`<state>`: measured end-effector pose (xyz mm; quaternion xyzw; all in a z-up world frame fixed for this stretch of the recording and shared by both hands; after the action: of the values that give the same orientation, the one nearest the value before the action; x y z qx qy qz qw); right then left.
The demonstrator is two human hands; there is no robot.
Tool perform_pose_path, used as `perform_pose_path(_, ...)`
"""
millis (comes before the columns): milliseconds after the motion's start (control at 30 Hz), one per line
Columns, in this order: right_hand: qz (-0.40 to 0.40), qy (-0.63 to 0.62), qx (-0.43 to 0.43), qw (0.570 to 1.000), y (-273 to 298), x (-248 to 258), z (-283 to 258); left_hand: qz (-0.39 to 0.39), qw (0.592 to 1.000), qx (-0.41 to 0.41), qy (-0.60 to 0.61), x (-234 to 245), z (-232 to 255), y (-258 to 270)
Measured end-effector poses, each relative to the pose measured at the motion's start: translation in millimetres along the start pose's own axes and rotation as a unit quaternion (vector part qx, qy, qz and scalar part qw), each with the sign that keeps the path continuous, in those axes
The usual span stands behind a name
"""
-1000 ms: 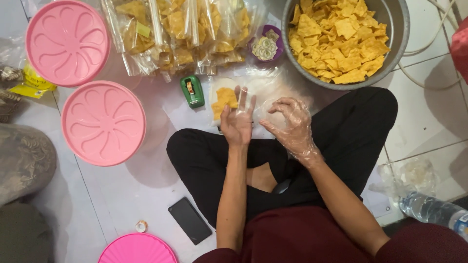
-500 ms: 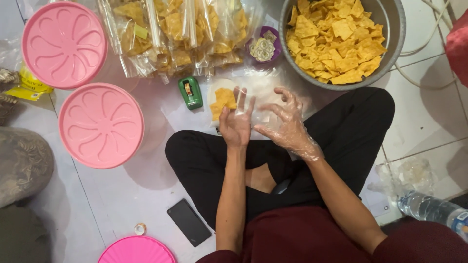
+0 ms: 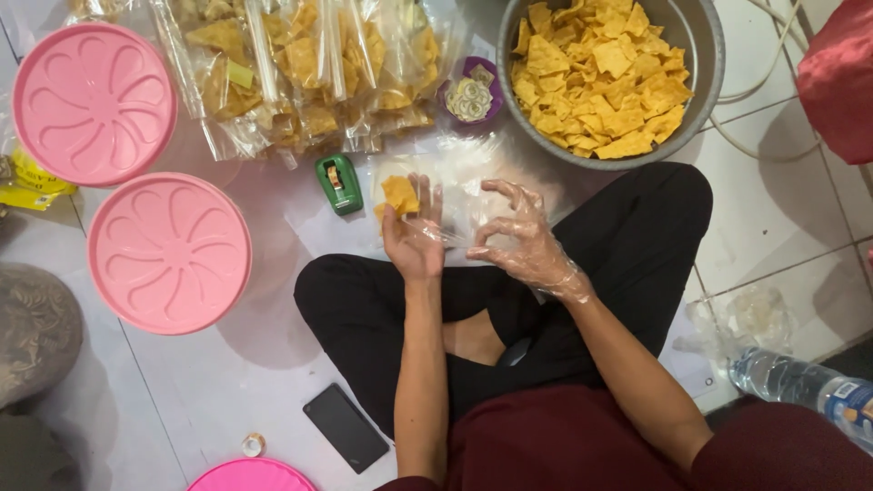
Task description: A person is manually portioning chips from a large bowl into small plastic bags and weighing them on a digital scale.
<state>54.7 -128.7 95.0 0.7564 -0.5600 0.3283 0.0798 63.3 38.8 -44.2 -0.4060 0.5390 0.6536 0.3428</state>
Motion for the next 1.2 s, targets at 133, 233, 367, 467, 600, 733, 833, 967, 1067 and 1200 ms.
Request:
perform_pose_path(133,0.01,0.005,0.016,1.0,-9,24,10,0.015,1.0,0.005,0.017,2,2,-1)
perform_pose_path(233,0.056,0.024,0.026,0.998,-23,76,45,0.01,0.999,0.002,0.038,2,6,-2)
perform_pose_path(367,0.138,0.238,-0.059,0.96,-39,169,126,-0.05,0.997,0.024,0.061,-6,9,4)
perform_pose_path(467,0.125,0.386,-0.193,0.894,-45,213,181,-0.11,0.992,0.042,0.054,-14,7,8)
perform_pose_path(600,-0.006,0.429,-0.262,0.865,-39,230,250,-0.105,0.993,0.038,0.027,-17,5,11)
perform_pose_path(733,0.026,0.486,-0.187,0.854,-38,228,230,-0.105,0.99,0.065,0.063,-12,4,8)
perform_pose_path(833,0.121,0.565,-0.015,0.816,-44,229,192,-0.105,0.989,0.07,0.079,-13,3,9)
perform_pose_path(967,0.216,0.487,0.066,0.844,-51,232,136,-0.122,0.988,0.065,0.074,-13,2,9)
perform_pose_path(1067,0.215,0.23,0.048,0.948,-48,217,87,-0.114,0.986,0.071,0.099,-9,0,8)
perform_pose_path(1200,0.149,-0.036,-0.142,0.978,-42,170,33,-0.111,0.985,0.075,0.11,-14,1,10)
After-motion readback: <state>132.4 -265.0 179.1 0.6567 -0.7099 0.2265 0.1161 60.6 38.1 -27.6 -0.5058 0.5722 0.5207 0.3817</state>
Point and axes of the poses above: each hand's wrist, its own y-axis away from the middle knuckle, its own x-axis out of the back of the hand, z = x × y, the point moved 4 cm from there along -y, towards the middle knuckle, and after that the axes turned 2 degrees about z, right-handed, at the moved point
